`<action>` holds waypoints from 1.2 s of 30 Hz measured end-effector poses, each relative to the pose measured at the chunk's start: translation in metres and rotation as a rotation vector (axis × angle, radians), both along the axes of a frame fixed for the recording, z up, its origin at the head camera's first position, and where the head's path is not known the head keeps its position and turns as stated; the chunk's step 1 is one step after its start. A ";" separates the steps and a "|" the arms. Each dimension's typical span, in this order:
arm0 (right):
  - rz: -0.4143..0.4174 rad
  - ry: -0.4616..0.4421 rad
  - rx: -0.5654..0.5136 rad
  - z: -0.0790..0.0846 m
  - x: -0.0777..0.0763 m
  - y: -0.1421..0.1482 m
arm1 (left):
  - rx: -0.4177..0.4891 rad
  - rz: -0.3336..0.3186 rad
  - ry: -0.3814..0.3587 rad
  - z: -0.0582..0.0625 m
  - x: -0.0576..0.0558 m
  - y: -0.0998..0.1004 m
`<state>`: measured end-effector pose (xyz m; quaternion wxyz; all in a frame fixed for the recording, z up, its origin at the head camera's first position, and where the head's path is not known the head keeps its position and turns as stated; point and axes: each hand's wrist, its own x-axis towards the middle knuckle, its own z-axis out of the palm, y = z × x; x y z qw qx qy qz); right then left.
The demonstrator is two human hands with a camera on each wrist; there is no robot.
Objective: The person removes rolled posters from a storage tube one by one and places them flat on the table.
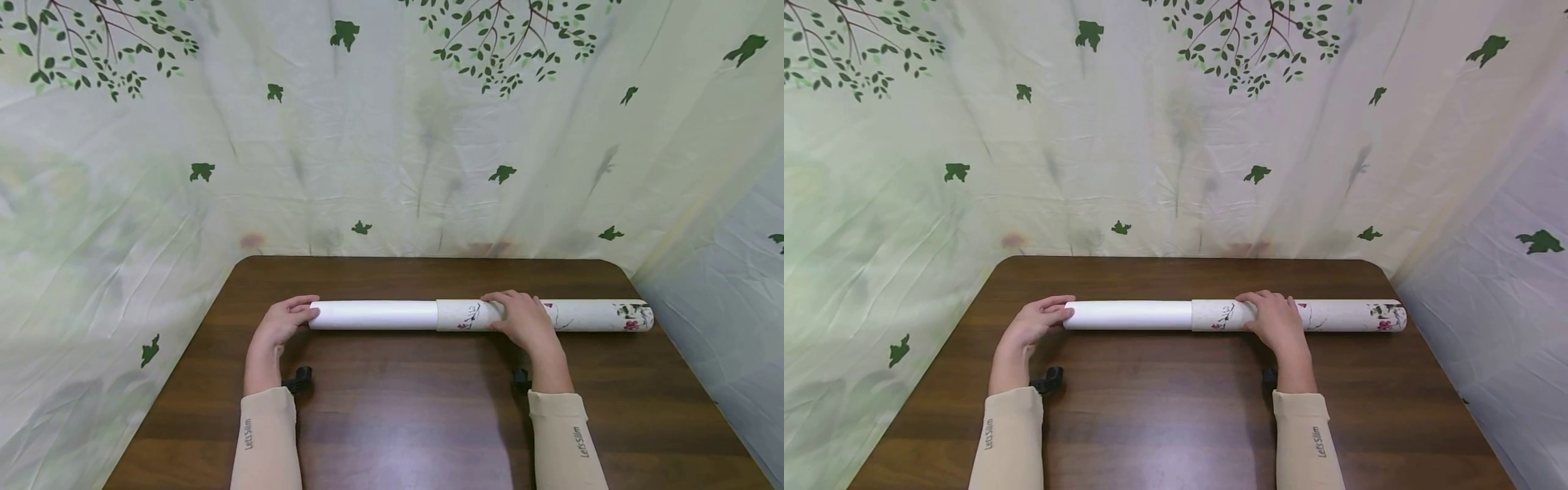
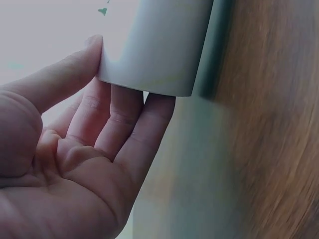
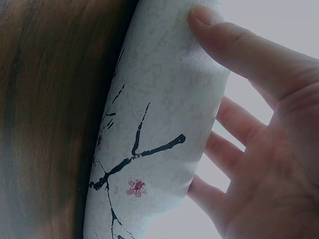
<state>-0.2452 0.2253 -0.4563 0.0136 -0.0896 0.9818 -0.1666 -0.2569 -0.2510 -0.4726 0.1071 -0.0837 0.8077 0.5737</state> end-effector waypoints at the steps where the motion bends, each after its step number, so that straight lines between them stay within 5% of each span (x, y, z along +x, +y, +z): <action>1: -0.001 -0.001 0.001 0.000 0.000 0.000 | -0.001 -0.002 -0.001 0.001 0.001 -0.002; 36: 0.009 -0.002 -0.010 0.001 0.000 0.005 | -0.012 0.068 -0.033 0.002 0.012 -0.053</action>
